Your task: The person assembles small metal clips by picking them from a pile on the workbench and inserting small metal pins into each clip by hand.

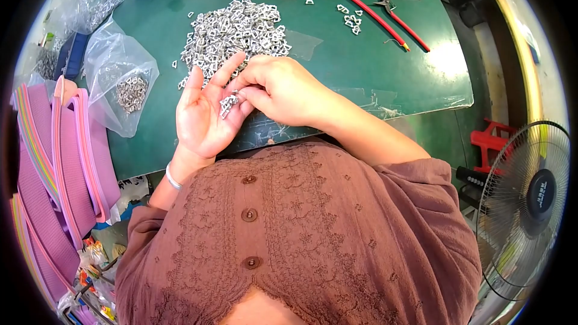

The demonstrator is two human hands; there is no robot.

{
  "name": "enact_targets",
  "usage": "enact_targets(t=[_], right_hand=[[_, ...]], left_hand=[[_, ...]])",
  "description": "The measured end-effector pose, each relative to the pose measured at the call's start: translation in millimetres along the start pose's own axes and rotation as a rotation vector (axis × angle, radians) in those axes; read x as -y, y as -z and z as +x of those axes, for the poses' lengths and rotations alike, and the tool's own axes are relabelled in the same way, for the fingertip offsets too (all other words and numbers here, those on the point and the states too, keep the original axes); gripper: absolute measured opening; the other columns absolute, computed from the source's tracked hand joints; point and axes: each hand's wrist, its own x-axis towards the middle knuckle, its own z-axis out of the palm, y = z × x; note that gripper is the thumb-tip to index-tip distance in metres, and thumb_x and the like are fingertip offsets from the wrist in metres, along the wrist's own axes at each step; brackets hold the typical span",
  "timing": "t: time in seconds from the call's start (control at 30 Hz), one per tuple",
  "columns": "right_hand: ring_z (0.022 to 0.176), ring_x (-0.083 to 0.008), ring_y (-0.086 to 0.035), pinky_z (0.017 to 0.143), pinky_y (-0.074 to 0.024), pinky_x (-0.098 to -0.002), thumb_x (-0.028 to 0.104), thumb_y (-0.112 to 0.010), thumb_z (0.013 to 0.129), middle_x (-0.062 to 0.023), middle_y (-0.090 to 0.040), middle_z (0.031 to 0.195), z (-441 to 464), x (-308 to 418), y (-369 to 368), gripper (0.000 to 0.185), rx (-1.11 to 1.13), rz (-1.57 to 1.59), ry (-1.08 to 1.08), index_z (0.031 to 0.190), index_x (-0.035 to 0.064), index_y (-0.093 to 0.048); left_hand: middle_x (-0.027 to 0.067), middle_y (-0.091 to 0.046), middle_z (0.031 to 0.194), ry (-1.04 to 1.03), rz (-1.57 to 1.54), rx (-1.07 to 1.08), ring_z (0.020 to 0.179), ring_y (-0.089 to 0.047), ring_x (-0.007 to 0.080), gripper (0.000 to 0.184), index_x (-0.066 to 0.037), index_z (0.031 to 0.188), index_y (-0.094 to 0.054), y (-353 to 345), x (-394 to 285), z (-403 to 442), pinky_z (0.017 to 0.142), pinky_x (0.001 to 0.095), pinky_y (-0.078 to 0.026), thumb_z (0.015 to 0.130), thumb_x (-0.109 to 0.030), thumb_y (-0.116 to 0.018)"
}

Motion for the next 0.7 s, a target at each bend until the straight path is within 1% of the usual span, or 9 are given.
enact_targets(t=[0.1, 0.2, 0.3, 0.33, 0.43, 0.5, 0.6, 0.63, 0.7], right_hand=[[0.071, -0.0172, -0.057, 0.060, -0.0462, -0.0271, 0.003, -0.063, 0.076, -0.0065, -0.060, 0.080, -1, 2, 2, 0.016, 0.034, -0.017, 0.001, 0.091, 0.0034, -0.065], [0.070, -0.0149, -0.057, 0.058, -0.0456, -0.0259, 0.004, -0.065, 0.075, -0.0055, -0.059, 0.079, -2, 1, 0, 0.016, 0.000, -0.008, 0.008, 0.091, 0.0036, -0.065], [0.068, -0.0139, -0.057, 0.057, -0.0455, -0.0253, 0.004, -0.065, 0.076, -0.0052, -0.059, 0.079, -3, 2, -1, 0.015, -0.013, 0.019, -0.052, 0.090, 0.0040, -0.065], [0.067, -0.0138, -0.058, 0.057, -0.0457, -0.0251, 0.004, -0.065, 0.076, -0.0053, -0.059, 0.079, -3, 2, -2, 0.014, -0.019, 0.019, -0.055, 0.090, 0.0038, -0.065], [0.066, -0.0136, -0.059, 0.056, -0.0466, -0.0246, 0.003, -0.065, 0.076, -0.0058, -0.059, 0.079, -4, 4, -3, 0.012, -0.034, 0.011, -0.069, 0.088, 0.0032, -0.065], [0.067, -0.0139, -0.060, 0.057, -0.0473, -0.0243, 0.002, -0.064, 0.076, -0.0065, -0.059, 0.079, -4, 3, -5, 0.011, -0.040, -0.001, -0.085, 0.088, 0.0026, -0.065], [0.067, -0.0241, -0.062, 0.061, -0.0497, -0.0316, 0.007, -0.063, 0.073, -0.0116, -0.061, 0.079, -4, 5, -8, 0.010, -0.095, 0.021, -0.126, 0.081, 0.0022, -0.065], [0.067, -0.0233, -0.062, 0.061, -0.0496, -0.0311, 0.007, -0.063, 0.073, -0.0114, -0.061, 0.078, -4, 4, -8, 0.009, -0.118, 0.064, -0.126, 0.081, 0.0018, -0.064], [0.066, -0.0217, -0.062, 0.059, -0.0494, -0.0302, 0.007, -0.062, 0.075, -0.0111, -0.061, 0.078, -4, 2, -8, 0.009, -0.164, 0.149, -0.125, 0.081, 0.0009, -0.063]], left_hand=[[0.0169, -0.053, 0.114, 0.028, 0.010, -0.007, 0.098, -0.054, 0.0260, 0.059, -0.002, 0.131, -0.038, 1, -1, 1, 0.090, 0.0353, -0.045, 0.094, -0.048, -0.033], [0.0174, -0.054, 0.112, 0.035, -0.009, -0.030, 0.096, -0.056, 0.0271, 0.059, -0.002, 0.129, -0.040, 0, -1, 2, 0.087, 0.0346, -0.047, 0.094, -0.048, -0.032], [0.0176, -0.054, 0.111, 0.011, -0.013, -0.104, 0.094, -0.057, 0.0276, 0.059, -0.001, 0.128, -0.041, -7, 2, 3, 0.085, 0.0340, -0.048, 0.093, -0.048, -0.032], [0.0176, -0.054, 0.111, -0.002, -0.010, -0.135, 0.094, -0.057, 0.0278, 0.059, -0.001, 0.127, -0.041, -9, 3, 3, 0.084, 0.0338, -0.049, 0.093, -0.049, -0.031], [0.0177, -0.054, 0.111, 0.024, -0.039, -0.075, 0.094, -0.057, 0.0277, 0.059, -0.001, 0.127, -0.041, -3, 2, 3, 0.085, 0.0346, -0.048, 0.093, -0.049, -0.032], [0.0179, -0.054, 0.111, 0.024, -0.045, -0.079, 0.095, -0.057, 0.0277, 0.059, 0.000, 0.127, -0.041, -2, 2, 3, 0.086, 0.0351, -0.048, 0.093, -0.048, -0.033], [0.0182, -0.054, 0.111, 0.017, -0.061, -0.085, 0.096, -0.056, 0.0275, 0.057, 0.001, 0.126, -0.042, -2, 3, 3, 0.088, 0.0354, -0.048, 0.094, -0.046, -0.035], [0.0183, -0.054, 0.111, 0.012, -0.067, -0.087, 0.097, -0.056, 0.0275, 0.056, 0.002, 0.125, -0.042, -2, 3, 3, 0.088, 0.0354, -0.048, 0.094, -0.045, -0.035], [0.0181, -0.054, 0.110, -0.022, 0.078, -0.180, 0.098, -0.056, 0.0270, 0.050, 0.003, 0.120, -0.046, -9, 5, 4, 0.090, 0.0357, -0.048, 0.094, -0.039, -0.038]])
